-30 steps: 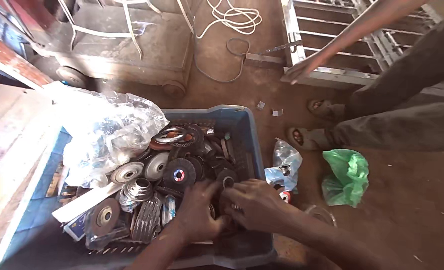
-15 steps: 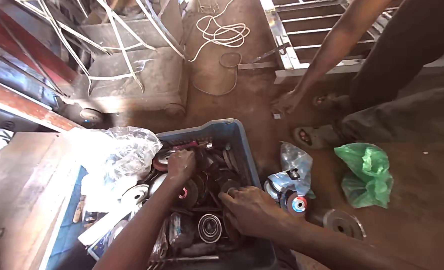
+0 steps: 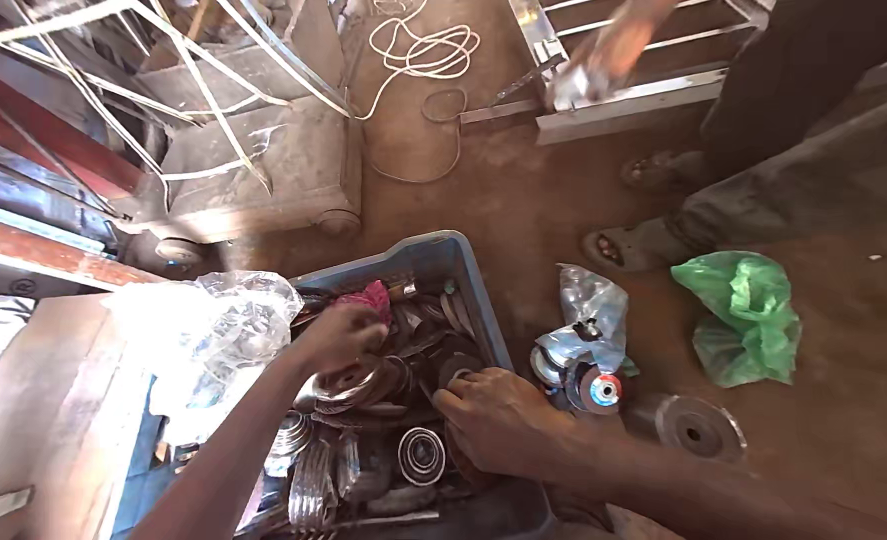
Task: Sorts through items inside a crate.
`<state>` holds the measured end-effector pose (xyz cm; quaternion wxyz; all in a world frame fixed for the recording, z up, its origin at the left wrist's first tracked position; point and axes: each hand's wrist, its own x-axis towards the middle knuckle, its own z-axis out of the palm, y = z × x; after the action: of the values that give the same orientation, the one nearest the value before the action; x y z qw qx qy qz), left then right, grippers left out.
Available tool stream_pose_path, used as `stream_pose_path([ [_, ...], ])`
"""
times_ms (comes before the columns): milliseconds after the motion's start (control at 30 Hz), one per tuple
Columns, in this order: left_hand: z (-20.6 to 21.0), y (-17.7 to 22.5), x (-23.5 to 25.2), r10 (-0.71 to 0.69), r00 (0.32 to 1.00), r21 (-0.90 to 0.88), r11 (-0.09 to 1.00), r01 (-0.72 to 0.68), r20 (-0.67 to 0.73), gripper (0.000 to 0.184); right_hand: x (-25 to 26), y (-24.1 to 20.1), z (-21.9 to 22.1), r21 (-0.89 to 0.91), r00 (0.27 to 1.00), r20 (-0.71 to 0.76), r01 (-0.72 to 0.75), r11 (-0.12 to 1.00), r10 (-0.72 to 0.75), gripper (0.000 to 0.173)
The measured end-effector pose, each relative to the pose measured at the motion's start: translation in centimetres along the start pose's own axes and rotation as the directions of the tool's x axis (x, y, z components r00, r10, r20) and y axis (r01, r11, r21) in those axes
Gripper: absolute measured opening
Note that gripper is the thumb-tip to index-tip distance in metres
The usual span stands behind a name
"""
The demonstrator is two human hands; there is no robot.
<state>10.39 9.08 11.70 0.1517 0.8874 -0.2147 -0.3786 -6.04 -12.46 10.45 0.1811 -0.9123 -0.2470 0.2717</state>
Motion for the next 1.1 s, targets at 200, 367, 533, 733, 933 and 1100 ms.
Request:
stream_pose_path([
  [200,3.0,-0.5,6.6,-0.256,0.938,0.356,0.875,0.328,-0.234,0.081,0.2,-0.1,-0.2,0.024,0.999,0.017,-0.027,0.999,0.027,0.029],
  [367,4.8,-0.9,7.3,-0.279,0.865,0.194,0.902,0.385,-0.417,0.086,0.3,-0.2,-0.3,0.022,0.998,0.041,-0.043,0.999,0.043,0.028],
  [533,4.9,-2.4,5.1,-0.090,0.963,0.184,0.973,0.139,-0.255,0.030,0.2,-0.3,-0.3,0.023,0.999,0.025,-0.042,0.999,0.042,0.028],
  [733,3.6,-0.9,-1.6,-0.131,0.991,0.261,0.958,0.117,0.035,0.032,0.0,0.0,0.1,0.027,1.000,-0.030,0.003,1.000,-0.002,0.027],
  [933,4.5,-2.9,-8.4,0.169,0.980,-0.049,0.983,-0.175,-0.103,0.026,0.2,-0.3,-0.5,0.120,0.992,-0.087,-0.082,0.989,0.093,0.063],
  [1100,8.1,-0.9,-11.4,0.422,0.885,-0.318,0.827,-0.464,-0.194,0.026,0.6,-0.6,-0.8,0.159,0.992,-0.102,-0.063,0.985,0.080,0.100],
])
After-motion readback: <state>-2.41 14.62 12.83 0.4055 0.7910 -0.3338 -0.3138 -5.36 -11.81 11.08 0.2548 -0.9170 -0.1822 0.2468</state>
